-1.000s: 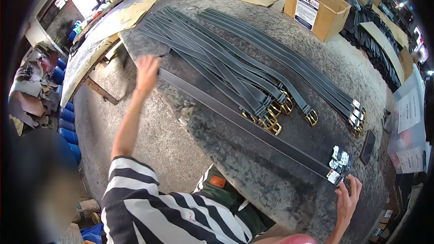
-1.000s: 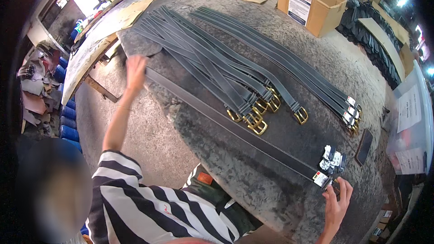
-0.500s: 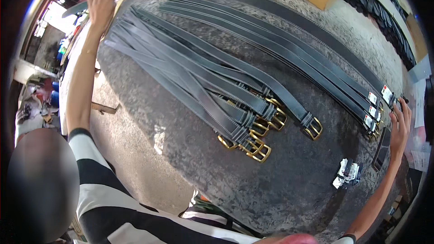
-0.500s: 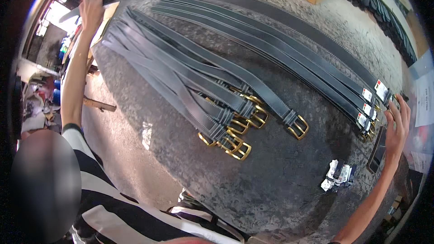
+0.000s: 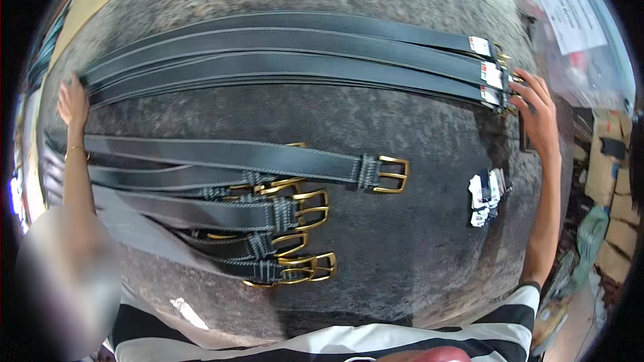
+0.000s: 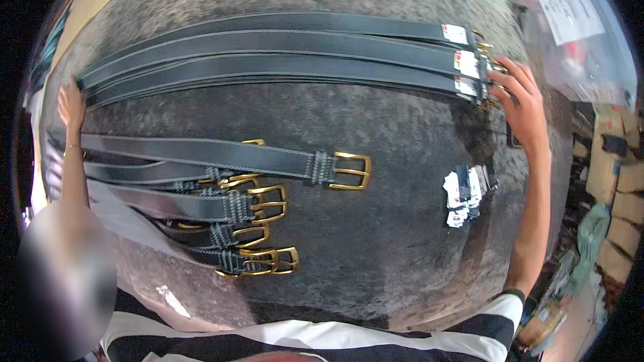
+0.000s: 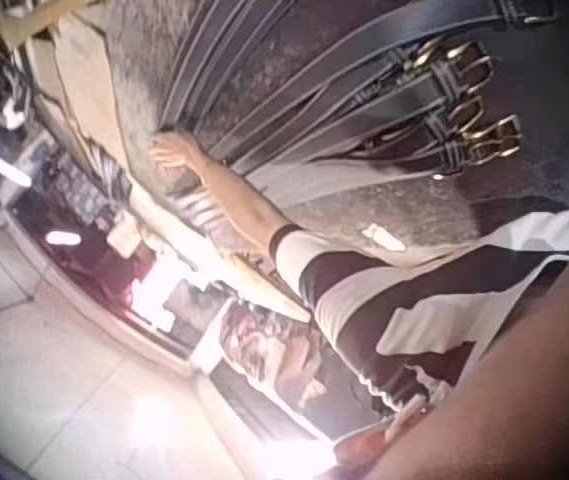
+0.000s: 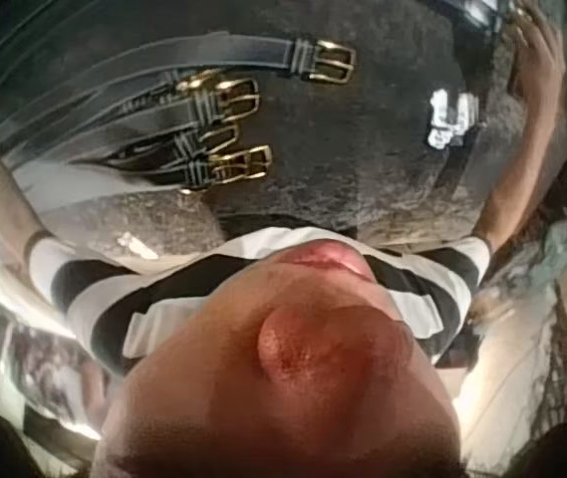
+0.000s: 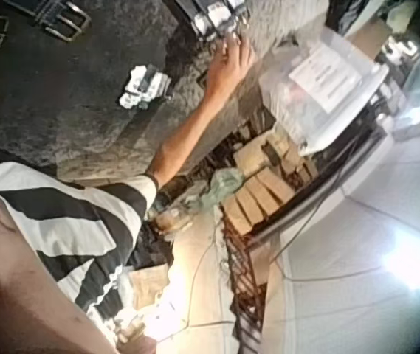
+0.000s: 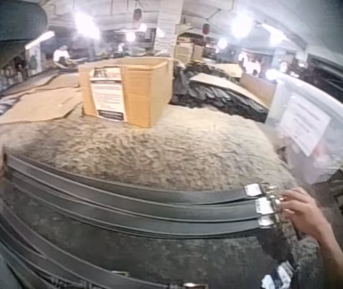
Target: Assembling leather belts by attaching buckles and tags.
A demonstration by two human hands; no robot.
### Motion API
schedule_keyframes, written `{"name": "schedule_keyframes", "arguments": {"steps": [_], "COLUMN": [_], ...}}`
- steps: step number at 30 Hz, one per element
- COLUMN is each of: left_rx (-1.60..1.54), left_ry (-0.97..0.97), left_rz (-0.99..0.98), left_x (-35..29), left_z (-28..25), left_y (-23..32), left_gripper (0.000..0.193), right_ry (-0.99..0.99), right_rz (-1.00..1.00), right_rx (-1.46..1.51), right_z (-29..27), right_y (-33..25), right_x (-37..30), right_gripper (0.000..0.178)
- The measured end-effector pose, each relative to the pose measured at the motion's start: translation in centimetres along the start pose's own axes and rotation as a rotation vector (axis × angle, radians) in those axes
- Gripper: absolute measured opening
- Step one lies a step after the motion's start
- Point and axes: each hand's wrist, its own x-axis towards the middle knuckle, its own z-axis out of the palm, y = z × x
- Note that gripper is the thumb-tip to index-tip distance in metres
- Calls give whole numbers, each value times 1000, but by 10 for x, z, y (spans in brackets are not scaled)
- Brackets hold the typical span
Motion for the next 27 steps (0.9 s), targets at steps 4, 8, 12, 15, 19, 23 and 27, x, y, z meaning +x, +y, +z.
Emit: {"name": "schedule_keyframes", "arguments": {"steps": [4, 8, 12, 15, 19, 23, 27], "left_rx": [-318, -278, 35, -165, -905, -1158, -1186], "left_ry": [-193, -127, -15, -117, 142, 113, 298], "left_rz": [-218, 122, 152, 350, 591, 800, 611], "left_x": [65, 71, 26, 22, -25, -83, -105], "left_z": [67, 68, -39, -184, -290, -347, -346], "left_y": [-53, -53, 3, 84, 165, 227, 256], "left_gripper": [50, 42, 34, 32, 43, 41, 33], "right_ry": [48, 64, 12, 141, 370, 115, 282], "right_rz": [28, 66, 97, 142, 251, -125, -11], "right_rx": [33, 23, 41, -2, 400, 664, 1086], "right_z": [7, 10, 9, -8, -12, 0, 44], "right_y": [17, 20, 12, -6, -74, -177, -226], "right_x": [-11, -12, 1, -5, -31, -52, -68], "right_gripper": [29, 29, 36, 44, 46, 50, 47]}}
